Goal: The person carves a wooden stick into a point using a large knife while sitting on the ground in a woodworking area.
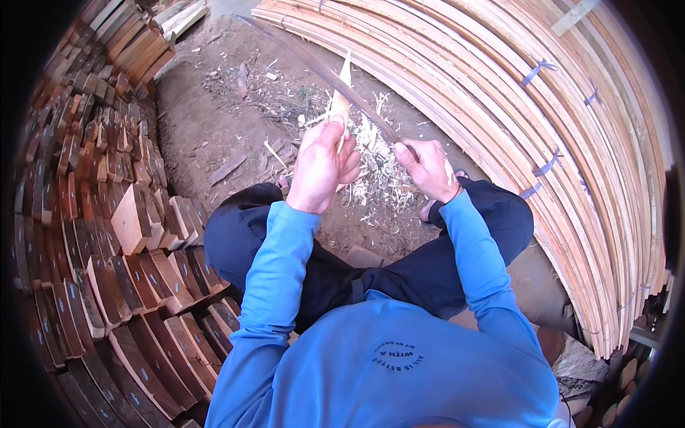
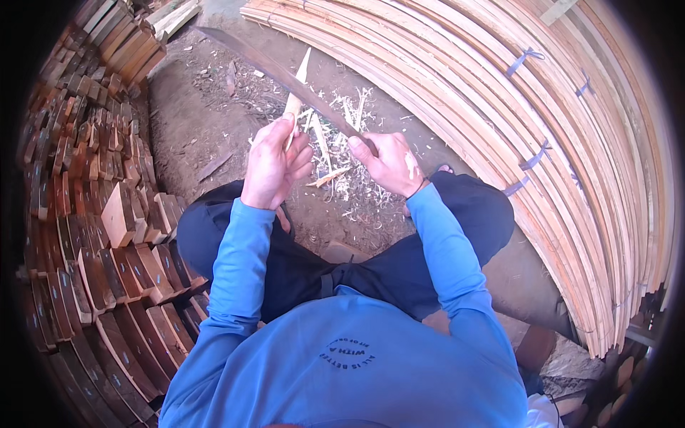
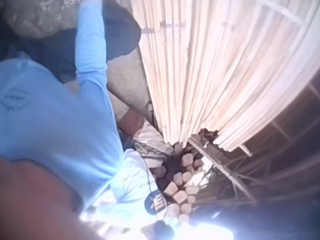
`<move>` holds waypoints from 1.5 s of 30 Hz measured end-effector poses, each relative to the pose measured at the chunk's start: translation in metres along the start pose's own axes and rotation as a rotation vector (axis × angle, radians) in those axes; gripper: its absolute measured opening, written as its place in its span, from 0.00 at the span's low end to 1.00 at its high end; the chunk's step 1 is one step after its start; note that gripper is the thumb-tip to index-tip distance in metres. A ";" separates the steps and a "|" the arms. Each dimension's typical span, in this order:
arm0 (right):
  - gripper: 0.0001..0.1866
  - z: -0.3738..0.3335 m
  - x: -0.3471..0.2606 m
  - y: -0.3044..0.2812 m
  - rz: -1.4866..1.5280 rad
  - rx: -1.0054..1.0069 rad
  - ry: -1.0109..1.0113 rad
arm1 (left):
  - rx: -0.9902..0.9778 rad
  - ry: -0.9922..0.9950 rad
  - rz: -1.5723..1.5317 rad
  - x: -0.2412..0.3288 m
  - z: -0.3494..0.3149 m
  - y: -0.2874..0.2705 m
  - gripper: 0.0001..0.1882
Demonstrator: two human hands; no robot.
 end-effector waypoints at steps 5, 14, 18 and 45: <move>0.31 -0.017 0.000 0.003 0.009 0.020 -0.069 | -0.032 -0.004 -0.003 0.001 -0.002 0.002 0.13; 0.30 -0.005 0.002 0.002 0.011 0.046 -0.037 | -0.002 -0.018 -0.036 -0.002 0.005 0.001 0.13; 0.32 0.013 0.013 -0.006 0.013 0.080 0.086 | -0.058 -0.048 0.100 -0.010 0.000 0.007 0.13; 0.32 -0.015 0.021 0.005 0.011 0.036 -0.034 | -0.009 -0.032 0.144 -0.010 0.008 0.007 0.14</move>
Point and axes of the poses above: each hand's wrist, its own z-axis towards the middle knuckle, its own y-axis out of the palm, x = y × z, the point moved 4 cm from there along z, towards the middle knuckle, and after that the axes turned 2 degrees about z, right-handed, at the moved point
